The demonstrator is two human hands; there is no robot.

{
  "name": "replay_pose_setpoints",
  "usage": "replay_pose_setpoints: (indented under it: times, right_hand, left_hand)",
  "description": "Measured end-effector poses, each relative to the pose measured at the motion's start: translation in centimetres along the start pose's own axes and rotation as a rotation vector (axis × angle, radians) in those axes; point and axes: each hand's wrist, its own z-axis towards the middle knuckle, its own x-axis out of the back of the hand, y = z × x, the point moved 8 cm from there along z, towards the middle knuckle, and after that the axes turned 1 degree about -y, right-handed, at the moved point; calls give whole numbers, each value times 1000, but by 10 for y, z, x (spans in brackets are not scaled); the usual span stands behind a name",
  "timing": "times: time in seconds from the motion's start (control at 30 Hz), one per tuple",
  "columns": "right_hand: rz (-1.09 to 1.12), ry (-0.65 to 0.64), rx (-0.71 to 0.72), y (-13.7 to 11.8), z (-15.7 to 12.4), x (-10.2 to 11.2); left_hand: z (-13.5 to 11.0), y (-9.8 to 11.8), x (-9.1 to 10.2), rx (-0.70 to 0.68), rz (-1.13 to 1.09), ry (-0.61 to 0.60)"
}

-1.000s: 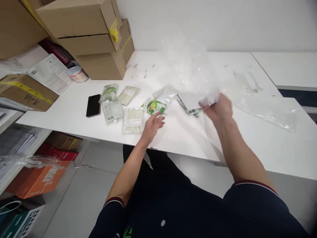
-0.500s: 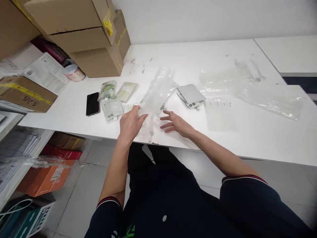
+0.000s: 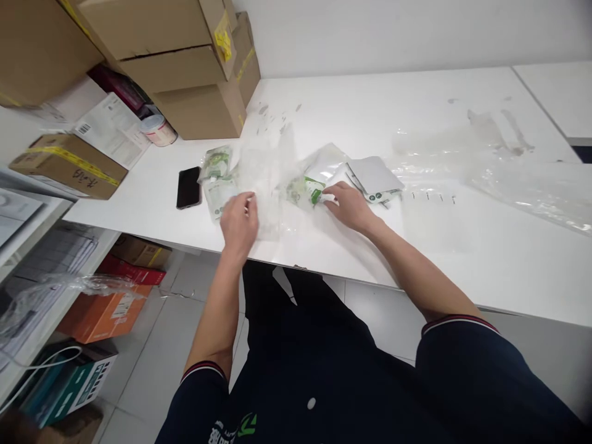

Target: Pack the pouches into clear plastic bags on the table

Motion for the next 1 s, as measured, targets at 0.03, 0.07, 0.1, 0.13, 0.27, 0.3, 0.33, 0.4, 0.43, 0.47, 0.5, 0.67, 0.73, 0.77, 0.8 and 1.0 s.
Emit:
replay_pose_setpoints:
  times: [0.03,0.07,0.1,0.13,0.27,0.3,0.33,0.4,0.43,0.47,0.5,0.67,0.73,0.77,0.8,1.0]
  right_hand:
    - [-140,14,49,1,6,2]
    - [-245,-8,98,2,13,-2]
    - [-322,-46,141,2,18,-8]
    - [-383,-80,179,3,23,-16]
    - [-595,-69,248,1,33,-43]
    - [-642,-55,253,0,33,-48]
    - [-678,-43,256,0,32,-52]
    - [-706,-32,261,0,28,-55]
    - [-704,-32,270,0,25,-54]
    - [-698,-26,278,0,22,-50]
    - [-689,-14,288,0,17,-44]
    - [-503,245,175,8,-13,20]
    - [-379,412,53,19,-31,50]
    - [-323,484,-5,25,-40,63]
    - [-275,550,-57,32,-50,74]
    - [-156,915,-175,54,-105,131]
  left_hand:
    - [-9,10,-10,-24,47,-54]
    - [-18,18,-19,-41,110,-91]
    - [-25,23,-27,-42,176,-123]
    - [-30,25,-34,-30,233,-150]
    - [-34,8,-46,60,277,-238]
    - [-33,3,-46,63,265,-256]
    - [-31,0,-46,58,258,-277]
    - [-29,-4,-47,43,264,-337]
    - [-27,-6,-47,39,262,-364]
    - [-25,-7,-46,40,243,-373]
    - [-22,-8,-42,50,193,-355]
    - [-4,-31,14,293,-548,156]
    - [-10,-38,28,414,-879,342]
    - [-16,-37,30,468,-1010,403]
    - [-25,-32,30,512,-1121,444]
    - [-122,28,-39,809,-1589,230]
